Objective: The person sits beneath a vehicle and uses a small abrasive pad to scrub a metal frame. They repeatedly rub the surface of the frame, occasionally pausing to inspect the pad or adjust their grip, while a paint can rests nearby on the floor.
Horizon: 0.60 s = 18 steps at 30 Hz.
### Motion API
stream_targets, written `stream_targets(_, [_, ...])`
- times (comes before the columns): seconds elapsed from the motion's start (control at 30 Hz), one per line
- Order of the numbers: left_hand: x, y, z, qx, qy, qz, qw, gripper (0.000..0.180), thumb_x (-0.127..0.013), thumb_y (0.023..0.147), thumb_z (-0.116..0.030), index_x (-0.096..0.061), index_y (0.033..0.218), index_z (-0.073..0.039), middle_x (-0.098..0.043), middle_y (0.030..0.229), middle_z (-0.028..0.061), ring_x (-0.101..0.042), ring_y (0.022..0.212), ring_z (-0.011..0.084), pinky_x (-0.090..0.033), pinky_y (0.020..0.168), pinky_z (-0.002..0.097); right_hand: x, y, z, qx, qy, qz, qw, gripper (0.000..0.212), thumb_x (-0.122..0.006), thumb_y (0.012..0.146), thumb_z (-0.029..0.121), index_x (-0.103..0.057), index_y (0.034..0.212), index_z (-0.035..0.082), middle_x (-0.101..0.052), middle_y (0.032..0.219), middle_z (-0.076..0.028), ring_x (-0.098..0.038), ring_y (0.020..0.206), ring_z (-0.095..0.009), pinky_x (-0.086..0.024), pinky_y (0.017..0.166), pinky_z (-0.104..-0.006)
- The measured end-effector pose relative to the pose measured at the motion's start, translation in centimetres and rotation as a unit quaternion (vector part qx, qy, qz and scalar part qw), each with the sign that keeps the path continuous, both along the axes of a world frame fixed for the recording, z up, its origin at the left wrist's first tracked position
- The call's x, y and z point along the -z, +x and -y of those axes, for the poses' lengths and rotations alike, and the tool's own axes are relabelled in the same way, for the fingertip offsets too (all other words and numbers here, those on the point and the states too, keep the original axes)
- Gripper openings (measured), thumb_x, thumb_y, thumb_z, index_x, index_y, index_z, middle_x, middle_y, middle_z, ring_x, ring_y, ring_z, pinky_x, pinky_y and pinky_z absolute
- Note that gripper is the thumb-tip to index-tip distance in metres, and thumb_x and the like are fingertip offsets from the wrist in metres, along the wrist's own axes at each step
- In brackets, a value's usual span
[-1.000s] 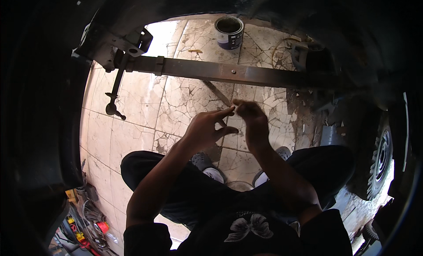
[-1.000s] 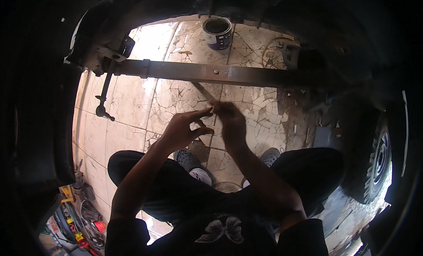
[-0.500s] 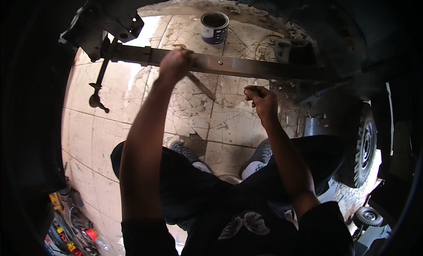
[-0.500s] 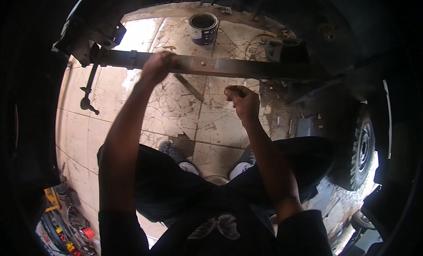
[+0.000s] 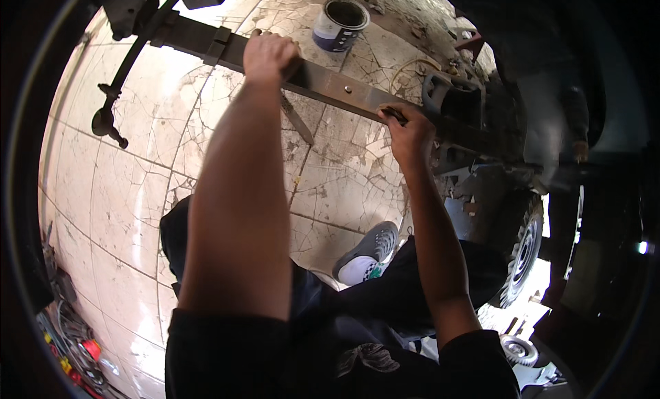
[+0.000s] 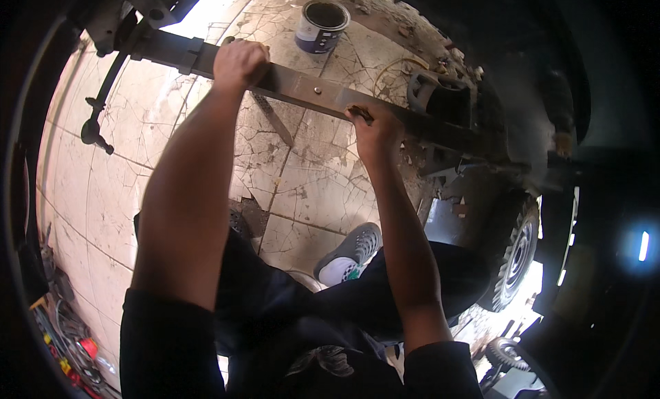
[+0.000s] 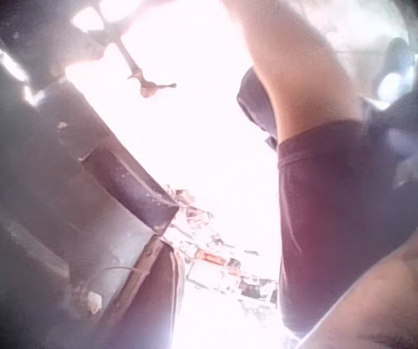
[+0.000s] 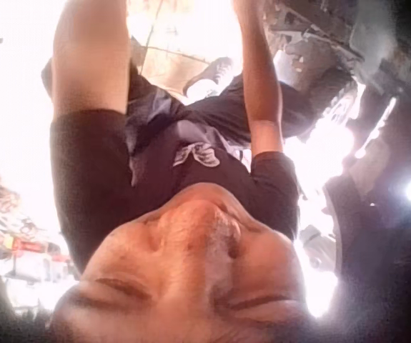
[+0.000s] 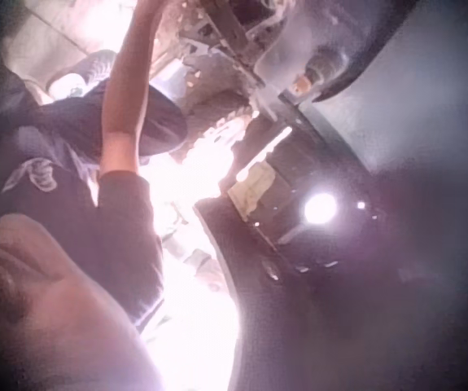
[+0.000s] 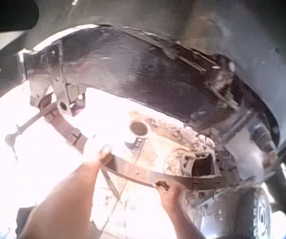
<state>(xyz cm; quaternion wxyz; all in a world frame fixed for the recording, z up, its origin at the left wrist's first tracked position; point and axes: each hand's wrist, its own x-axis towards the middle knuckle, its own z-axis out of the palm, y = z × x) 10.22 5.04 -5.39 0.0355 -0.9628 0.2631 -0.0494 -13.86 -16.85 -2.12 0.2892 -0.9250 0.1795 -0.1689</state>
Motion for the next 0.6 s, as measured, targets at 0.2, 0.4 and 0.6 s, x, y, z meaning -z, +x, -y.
stream_targets(0.2, [0.6, -0.3, 0.5, -0.030, -0.085, -0.020, 0.996, 0.027, -0.051, 0.098, -0.033, -0.077, 0.095, -0.025, -0.078, 0.098, 0.0020, -0.073, 0.102, 0.0187, -0.045, 0.095, 0.0384, 0.9, 4.1, 0.3, -0.036, -0.006, -0.076, 0.996, 0.015, -0.082, 0.085, 0.019, -0.082, 0.098, 0.012, -0.076, 0.094, -0.015, -0.074, 0.085, -0.031, -0.056, 0.078, -0.0382])
stream_targets(0.4, [-0.2, -0.9, 0.2, -0.013, -0.208, -0.027, 0.978, 0.039, -0.049, 0.095, -0.030, -0.076, 0.074, -0.012, -0.076, 0.086, 0.0171, -0.075, 0.086, 0.0311, -0.052, 0.086, 0.0400, 1.1, 6.8, 0.9, 0.012, -0.030, -0.075, 0.997, 0.022, -0.082, 0.085, 0.027, -0.082, 0.096, 0.008, -0.076, 0.082, -0.016, -0.075, 0.078, -0.034, -0.056, 0.077, -0.0406])
stream_targets(0.6, [-0.6, -1.1, 0.3, -0.015, -0.186, -0.059, 0.981, 0.041, -0.050, 0.095, -0.031, -0.075, 0.070, -0.010, -0.075, 0.083, 0.0196, -0.074, 0.083, 0.0328, -0.051, 0.086, 0.0412, 0.9, 2.8, -0.2, 0.011, -0.001, -0.085, 0.996, 0.018, -0.083, 0.085, 0.022, -0.082, 0.095, 0.007, -0.075, 0.080, -0.017, -0.075, 0.077, -0.031, -0.056, 0.075, -0.0381])
